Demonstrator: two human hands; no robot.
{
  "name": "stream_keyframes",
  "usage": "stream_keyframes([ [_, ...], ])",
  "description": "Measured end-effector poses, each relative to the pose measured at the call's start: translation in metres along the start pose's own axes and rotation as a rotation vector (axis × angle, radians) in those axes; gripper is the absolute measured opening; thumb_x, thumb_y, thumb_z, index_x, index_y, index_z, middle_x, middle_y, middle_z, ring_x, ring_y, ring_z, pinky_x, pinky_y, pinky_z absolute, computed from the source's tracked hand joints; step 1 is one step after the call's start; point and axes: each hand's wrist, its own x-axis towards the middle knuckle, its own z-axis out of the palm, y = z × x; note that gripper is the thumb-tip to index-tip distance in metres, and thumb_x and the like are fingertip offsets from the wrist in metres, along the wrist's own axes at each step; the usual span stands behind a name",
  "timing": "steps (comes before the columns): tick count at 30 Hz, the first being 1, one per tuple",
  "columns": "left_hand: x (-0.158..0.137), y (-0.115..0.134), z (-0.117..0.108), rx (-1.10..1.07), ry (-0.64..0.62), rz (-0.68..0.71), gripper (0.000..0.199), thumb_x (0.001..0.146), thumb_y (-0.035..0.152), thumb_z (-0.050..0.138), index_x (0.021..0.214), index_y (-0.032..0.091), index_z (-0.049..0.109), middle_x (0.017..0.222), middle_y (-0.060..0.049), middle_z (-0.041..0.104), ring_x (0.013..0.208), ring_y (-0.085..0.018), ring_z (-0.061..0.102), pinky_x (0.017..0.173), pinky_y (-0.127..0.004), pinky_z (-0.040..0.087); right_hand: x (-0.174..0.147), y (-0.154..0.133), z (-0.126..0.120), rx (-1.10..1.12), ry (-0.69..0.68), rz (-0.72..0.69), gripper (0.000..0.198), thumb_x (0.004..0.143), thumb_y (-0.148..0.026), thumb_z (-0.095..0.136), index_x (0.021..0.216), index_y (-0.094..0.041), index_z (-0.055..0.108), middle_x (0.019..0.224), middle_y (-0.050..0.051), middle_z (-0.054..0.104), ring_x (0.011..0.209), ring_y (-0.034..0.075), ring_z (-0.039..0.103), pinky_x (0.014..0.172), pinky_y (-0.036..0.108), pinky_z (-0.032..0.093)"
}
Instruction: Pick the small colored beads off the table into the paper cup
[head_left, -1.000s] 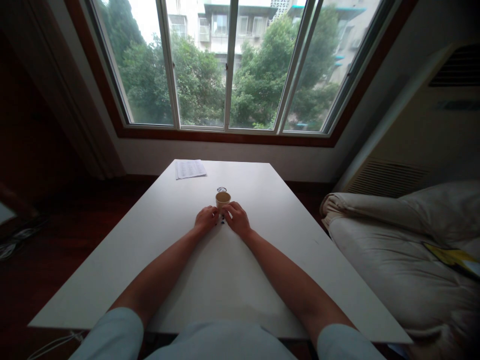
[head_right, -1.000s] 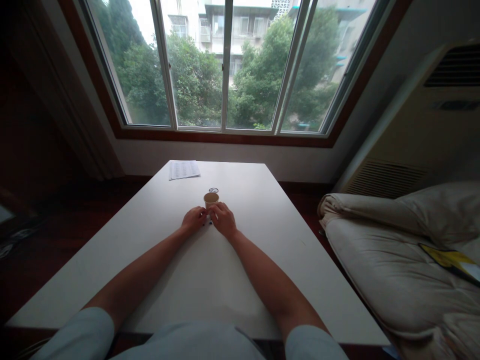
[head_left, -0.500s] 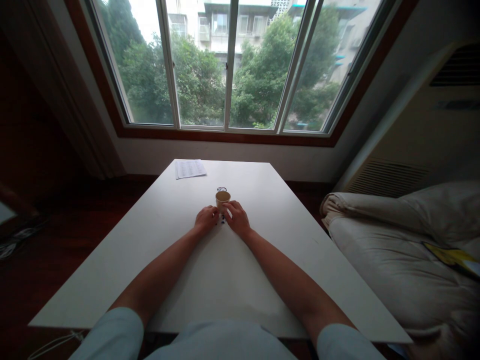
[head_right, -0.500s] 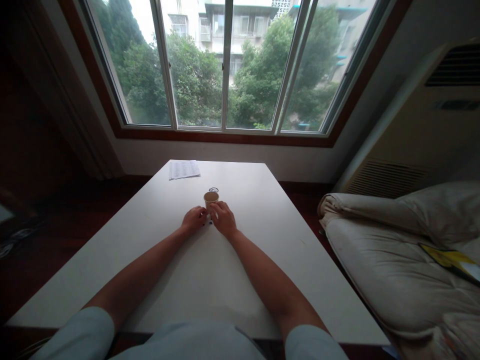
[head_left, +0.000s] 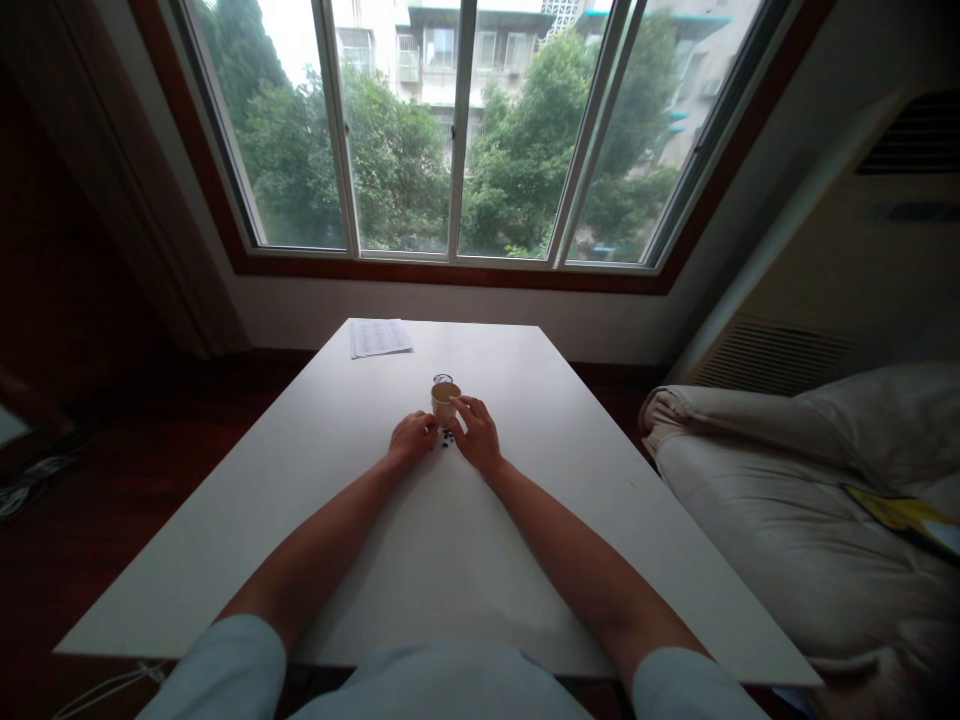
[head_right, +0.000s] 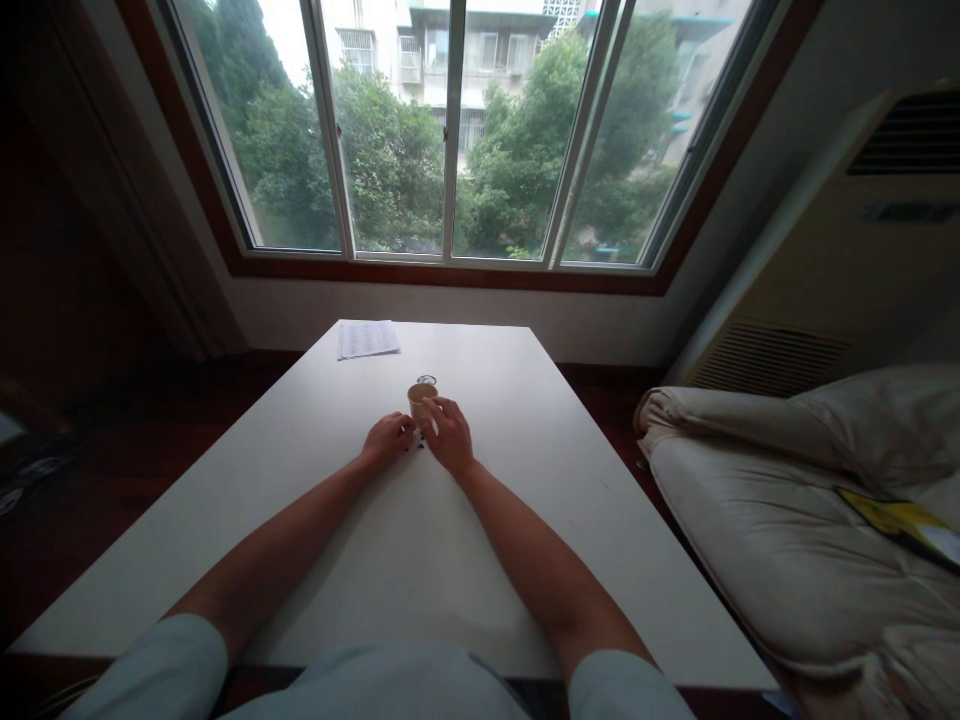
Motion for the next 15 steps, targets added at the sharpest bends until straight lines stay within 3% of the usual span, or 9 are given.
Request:
stream_keyframes([
  [8,0.0001,-0.0005,0.0006,-0.021,-0.001,0.001,0.023,0.095,0.033,0.052,0.095,0.024,0.074,0.098,-0.005,0.068,0.088,-0.017,0.061,0.077,-0.027,0.043,0.0016,0.0012,0.0032,-0.05,-0.049,-0.042,0.051,0.098,-0.031,0.052,0.148,-0.023,0.045,0.146,0.013,0.048,0.139,0.03,0.041,0.113,0.049,0.039],
  [11,-0.0001,-0.0005,0.0007,-0.022,-0.006,-0.006,0.024,0.096,0.033,0.052,0.096,0.024,0.074,0.098,-0.005,0.068,0.089,-0.017,0.061,0.078,-0.027,0.044,0.0016,0.001,0.0031,-0.051,-0.062,-0.046,0.048,0.097,-0.03,0.054,0.144,-0.025,0.049,0.148,0.012,0.047,0.14,0.03,0.039,0.113,0.05,0.038],
  [15,-0.0002,-0.0007,0.0006,-0.019,-0.002,0.001,0.023,0.095,0.033,0.052,0.095,0.024,0.074,0.098,-0.005,0.068,0.09,-0.017,0.061,0.078,-0.027,0.043,0.0007,-0.0027,-0.002,-0.035,-0.055,-0.04,0.032,0.099,-0.028,0.051,0.129,-0.025,0.061,0.137,0.011,0.055,0.13,0.028,0.047,0.11,0.047,0.04],
])
